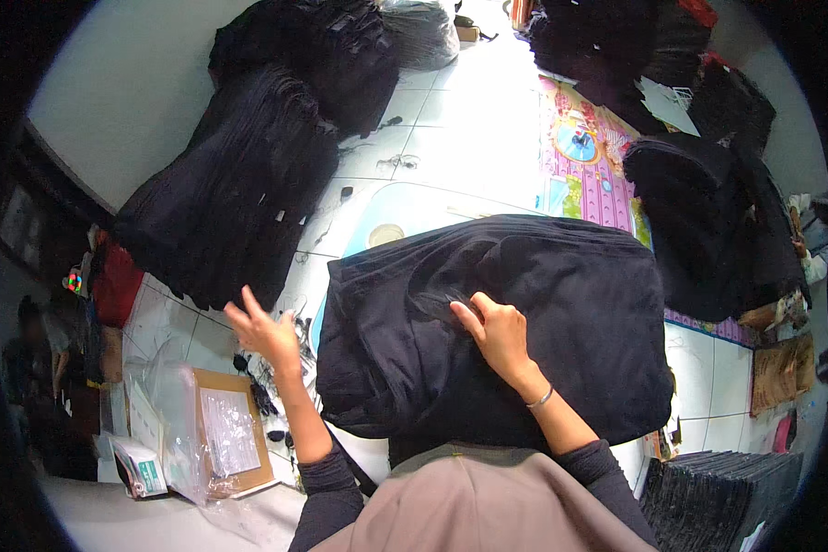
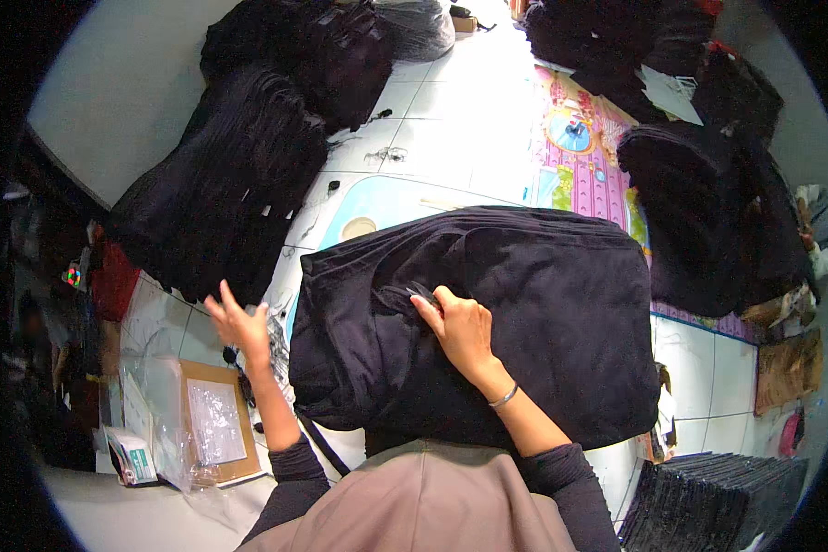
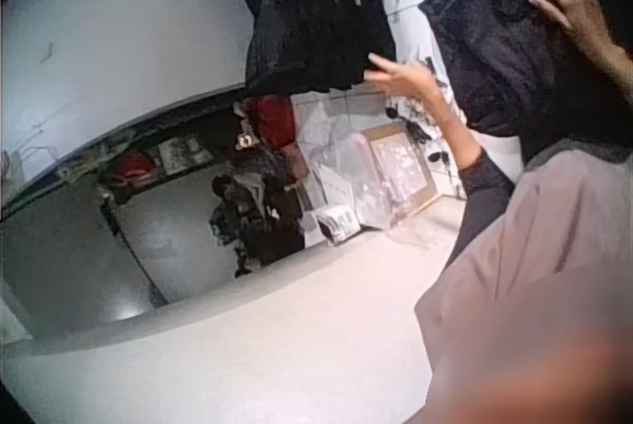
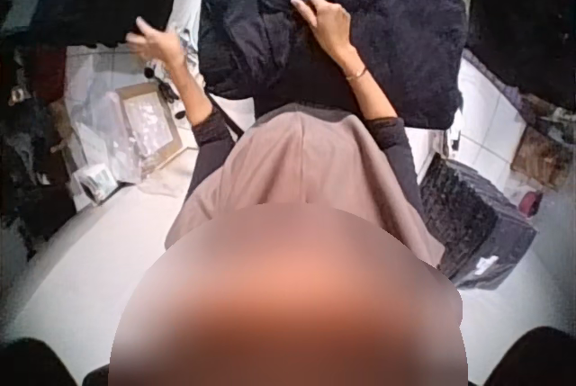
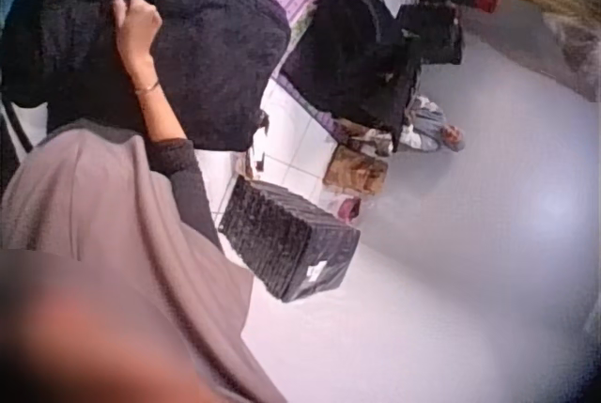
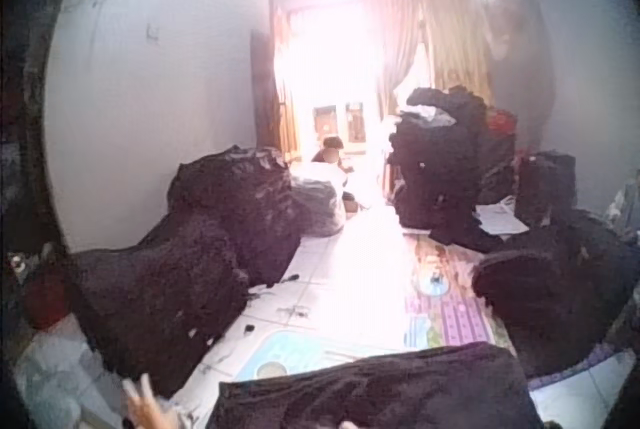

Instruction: The person uses small scissors to trim loose threads and cut off tags from a black garment. The person repeatedly snips threads and removes tags from the garment's neckline and edges.

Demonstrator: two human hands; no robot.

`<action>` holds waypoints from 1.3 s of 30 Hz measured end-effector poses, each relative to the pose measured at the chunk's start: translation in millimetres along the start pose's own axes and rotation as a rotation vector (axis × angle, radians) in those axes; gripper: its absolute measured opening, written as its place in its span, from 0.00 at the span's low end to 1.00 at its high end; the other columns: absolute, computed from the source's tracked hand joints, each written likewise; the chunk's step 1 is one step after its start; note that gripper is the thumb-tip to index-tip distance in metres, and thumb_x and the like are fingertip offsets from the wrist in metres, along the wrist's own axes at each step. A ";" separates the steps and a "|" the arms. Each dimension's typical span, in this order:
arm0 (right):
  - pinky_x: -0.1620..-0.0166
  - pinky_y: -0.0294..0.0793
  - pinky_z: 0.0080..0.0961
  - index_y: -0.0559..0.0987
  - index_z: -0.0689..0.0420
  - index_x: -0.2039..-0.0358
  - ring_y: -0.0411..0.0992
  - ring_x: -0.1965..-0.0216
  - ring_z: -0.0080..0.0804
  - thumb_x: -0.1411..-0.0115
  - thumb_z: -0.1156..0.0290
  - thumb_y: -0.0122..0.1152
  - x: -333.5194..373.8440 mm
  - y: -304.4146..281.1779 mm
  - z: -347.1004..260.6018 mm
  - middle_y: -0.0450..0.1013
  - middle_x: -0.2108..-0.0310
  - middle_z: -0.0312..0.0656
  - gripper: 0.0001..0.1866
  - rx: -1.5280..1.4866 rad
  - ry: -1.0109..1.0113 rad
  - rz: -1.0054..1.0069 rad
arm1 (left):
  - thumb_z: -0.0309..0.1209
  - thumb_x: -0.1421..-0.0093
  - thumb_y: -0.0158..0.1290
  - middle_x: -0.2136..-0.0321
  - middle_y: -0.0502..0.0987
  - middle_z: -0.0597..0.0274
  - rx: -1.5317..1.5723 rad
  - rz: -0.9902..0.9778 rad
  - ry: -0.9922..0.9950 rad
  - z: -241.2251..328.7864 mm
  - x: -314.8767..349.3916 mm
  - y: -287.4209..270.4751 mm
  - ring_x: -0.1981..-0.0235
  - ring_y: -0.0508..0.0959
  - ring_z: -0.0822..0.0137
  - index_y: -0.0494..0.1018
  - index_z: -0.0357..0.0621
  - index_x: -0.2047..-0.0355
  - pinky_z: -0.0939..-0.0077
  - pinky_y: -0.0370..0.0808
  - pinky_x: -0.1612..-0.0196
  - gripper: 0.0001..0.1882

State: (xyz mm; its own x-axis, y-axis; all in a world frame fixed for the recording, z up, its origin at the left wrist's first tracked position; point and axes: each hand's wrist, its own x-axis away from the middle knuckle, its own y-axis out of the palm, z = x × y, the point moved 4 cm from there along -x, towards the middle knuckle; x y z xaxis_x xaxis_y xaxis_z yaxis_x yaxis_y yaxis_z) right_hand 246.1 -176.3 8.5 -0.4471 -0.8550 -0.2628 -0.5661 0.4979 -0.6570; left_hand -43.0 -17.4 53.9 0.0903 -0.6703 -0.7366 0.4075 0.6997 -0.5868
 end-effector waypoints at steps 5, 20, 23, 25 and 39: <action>0.77 0.70 0.38 0.72 0.57 0.79 0.74 0.80 0.49 0.37 0.50 0.58 0.1 0.0 -0.3 0.70 0.86 0.48 0.23 0.000 -0.024 0.020 | 0.23 0.47 0.61 0.58 0.79 0.52 0.804 -0.646 0.450 95.3 42.1 29.6 0.55 0.78 0.53 0.78 0.36 0.58 0.66 0.74 0.51 0.15; 0.77 0.71 0.35 0.72 0.55 0.79 0.75 0.81 0.43 0.39 0.50 0.59 2.5 0.6 -3.9 0.71 0.86 0.44 0.22 0.067 -0.140 0.008 | 0.25 0.48 0.62 0.72 0.81 0.55 0.798 -0.747 0.425 113.3 80.3 33.0 0.69 0.81 0.61 0.80 0.36 0.71 0.72 0.76 0.63 0.06; 0.78 0.71 0.32 0.72 0.54 0.78 0.75 0.82 0.40 0.41 0.49 0.60 1.7 0.2 -13.0 0.71 0.86 0.42 0.22 0.171 -0.300 0.000 | 0.23 0.47 0.62 0.71 0.81 0.55 0.901 -0.839 0.249 104.3 76.7 36.0 0.68 0.81 0.64 0.81 0.35 0.70 0.74 0.76 0.62 0.04; 0.78 0.72 0.30 0.72 0.53 0.78 0.75 0.82 0.37 0.42 0.48 0.60 2.0 3.5 -21.2 0.72 0.86 0.41 0.21 0.293 -0.423 0.010 | 0.21 0.47 0.61 0.71 0.82 0.55 0.932 -0.858 0.150 99.6 76.2 36.5 0.68 0.81 0.66 0.81 0.35 0.69 0.76 0.76 0.62 0.04; 0.77 0.68 0.26 0.72 0.51 0.81 0.73 0.85 0.31 0.42 0.49 0.61 -4.6 14.9 -33.6 0.71 0.88 0.36 0.21 0.446 -0.465 0.060 | 0.23 0.44 0.61 0.71 0.81 0.59 1.037 -0.896 -0.033 87.9 81.0 49.4 0.69 0.80 0.72 0.81 0.35 0.68 0.79 0.74 0.65 0.04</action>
State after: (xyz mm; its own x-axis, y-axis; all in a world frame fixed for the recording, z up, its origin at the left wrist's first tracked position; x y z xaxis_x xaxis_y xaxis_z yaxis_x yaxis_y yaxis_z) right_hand 216.5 -160.1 23.7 -0.0655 -0.8512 -0.5208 -0.1630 0.5240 -0.8359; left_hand 64.3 -58.9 -5.2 -0.5463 -0.8068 -0.2250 0.8228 -0.4667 -0.3243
